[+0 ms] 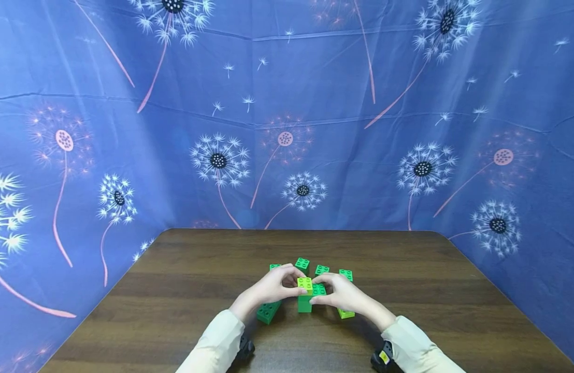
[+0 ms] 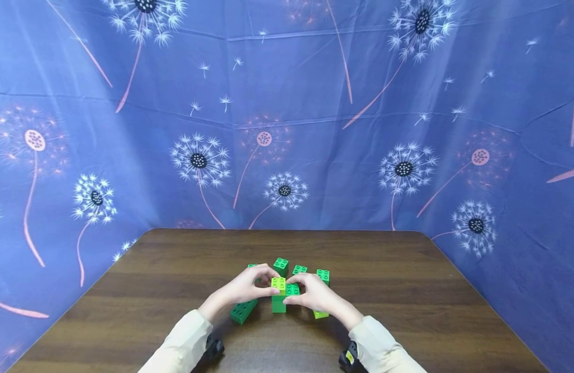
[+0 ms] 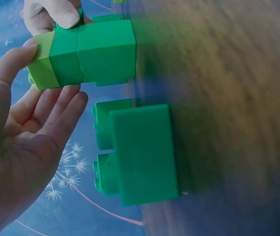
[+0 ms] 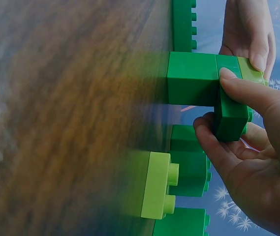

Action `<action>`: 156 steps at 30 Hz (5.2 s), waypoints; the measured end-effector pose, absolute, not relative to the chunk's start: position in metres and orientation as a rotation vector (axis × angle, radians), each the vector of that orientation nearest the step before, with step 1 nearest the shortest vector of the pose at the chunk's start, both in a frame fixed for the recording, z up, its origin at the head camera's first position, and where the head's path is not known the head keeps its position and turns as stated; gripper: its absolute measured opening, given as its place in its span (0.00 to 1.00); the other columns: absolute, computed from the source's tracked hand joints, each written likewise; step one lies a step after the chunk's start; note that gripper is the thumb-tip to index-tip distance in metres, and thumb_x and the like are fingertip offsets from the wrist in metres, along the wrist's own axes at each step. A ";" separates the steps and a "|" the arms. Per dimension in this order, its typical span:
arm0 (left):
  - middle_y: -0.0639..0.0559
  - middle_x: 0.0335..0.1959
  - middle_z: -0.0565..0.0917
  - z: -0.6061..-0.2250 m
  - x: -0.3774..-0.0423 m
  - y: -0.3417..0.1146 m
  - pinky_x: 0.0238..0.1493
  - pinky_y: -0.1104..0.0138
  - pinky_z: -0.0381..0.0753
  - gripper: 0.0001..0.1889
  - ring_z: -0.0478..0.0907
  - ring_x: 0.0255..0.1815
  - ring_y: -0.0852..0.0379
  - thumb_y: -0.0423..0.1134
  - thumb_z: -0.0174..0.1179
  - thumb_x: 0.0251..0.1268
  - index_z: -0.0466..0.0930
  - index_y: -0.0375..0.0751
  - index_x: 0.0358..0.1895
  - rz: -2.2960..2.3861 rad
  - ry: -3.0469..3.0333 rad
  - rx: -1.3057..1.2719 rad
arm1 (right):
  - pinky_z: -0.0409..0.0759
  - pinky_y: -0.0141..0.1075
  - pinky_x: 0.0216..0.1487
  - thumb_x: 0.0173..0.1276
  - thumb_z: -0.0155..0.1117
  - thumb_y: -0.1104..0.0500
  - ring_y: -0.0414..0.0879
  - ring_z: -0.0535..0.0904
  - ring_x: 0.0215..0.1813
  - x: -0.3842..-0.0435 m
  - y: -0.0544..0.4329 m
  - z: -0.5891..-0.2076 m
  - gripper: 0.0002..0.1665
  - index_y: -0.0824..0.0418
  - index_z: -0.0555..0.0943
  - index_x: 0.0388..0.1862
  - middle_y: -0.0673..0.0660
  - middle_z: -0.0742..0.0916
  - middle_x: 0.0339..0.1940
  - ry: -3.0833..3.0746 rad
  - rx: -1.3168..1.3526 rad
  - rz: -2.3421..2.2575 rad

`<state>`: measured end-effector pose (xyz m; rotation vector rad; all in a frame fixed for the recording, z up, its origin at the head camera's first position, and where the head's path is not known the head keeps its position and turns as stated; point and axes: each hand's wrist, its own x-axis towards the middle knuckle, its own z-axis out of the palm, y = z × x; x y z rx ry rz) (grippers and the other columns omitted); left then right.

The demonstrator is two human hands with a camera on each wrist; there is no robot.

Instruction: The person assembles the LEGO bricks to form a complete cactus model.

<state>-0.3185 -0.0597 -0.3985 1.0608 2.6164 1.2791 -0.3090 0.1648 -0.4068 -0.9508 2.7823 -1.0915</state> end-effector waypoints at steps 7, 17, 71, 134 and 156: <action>0.54 0.38 0.80 -0.403 -0.318 -0.062 0.42 0.70 0.78 0.16 0.78 0.37 0.64 0.44 0.65 0.58 0.79 0.42 0.47 1.298 2.652 1.041 | 0.76 0.31 0.38 0.57 0.69 0.46 0.38 0.77 0.41 -0.308 0.164 -0.406 0.31 0.64 0.78 0.53 0.57 0.84 0.49 2.791 -0.970 -1.081; 0.52 0.37 0.81 -0.407 -0.319 -0.065 0.43 0.69 0.77 0.16 0.79 0.38 0.60 0.43 0.66 0.57 0.75 0.40 0.45 1.395 2.548 0.924 | 0.73 0.29 0.34 0.57 0.69 0.46 0.35 0.71 0.34 -0.305 0.162 -0.408 0.31 0.64 0.78 0.52 0.56 0.83 0.47 2.803 -0.972 -1.066; 0.51 0.38 0.83 -0.401 -0.317 -0.070 0.43 0.70 0.77 0.14 0.81 0.40 0.60 0.41 0.63 0.61 0.73 0.39 0.44 1.401 2.416 0.886 | 0.78 0.35 0.47 0.59 0.67 0.44 0.42 0.80 0.49 -0.308 0.155 -0.402 0.24 0.55 0.79 0.51 0.47 0.85 0.44 2.719 -1.081 -1.200; 0.43 0.38 0.83 -0.406 -0.312 -0.108 0.37 0.61 0.79 0.18 0.80 0.38 0.47 0.31 0.69 0.50 0.76 0.31 0.44 1.092 2.721 0.870 | 0.77 0.35 0.44 0.59 0.66 0.44 0.49 0.79 0.51 -0.307 0.155 -0.407 0.28 0.59 0.78 0.53 0.51 0.84 0.47 2.751 -1.010 -1.170; 0.49 0.37 0.81 -0.410 -0.312 -0.116 0.41 0.61 0.76 0.18 0.76 0.38 0.54 0.34 0.73 0.45 0.78 0.35 0.41 1.050 2.728 0.722 | 0.76 0.35 0.43 0.59 0.66 0.43 0.49 0.78 0.51 -0.306 0.156 -0.407 0.29 0.59 0.78 0.54 0.51 0.83 0.48 2.755 -0.991 -1.168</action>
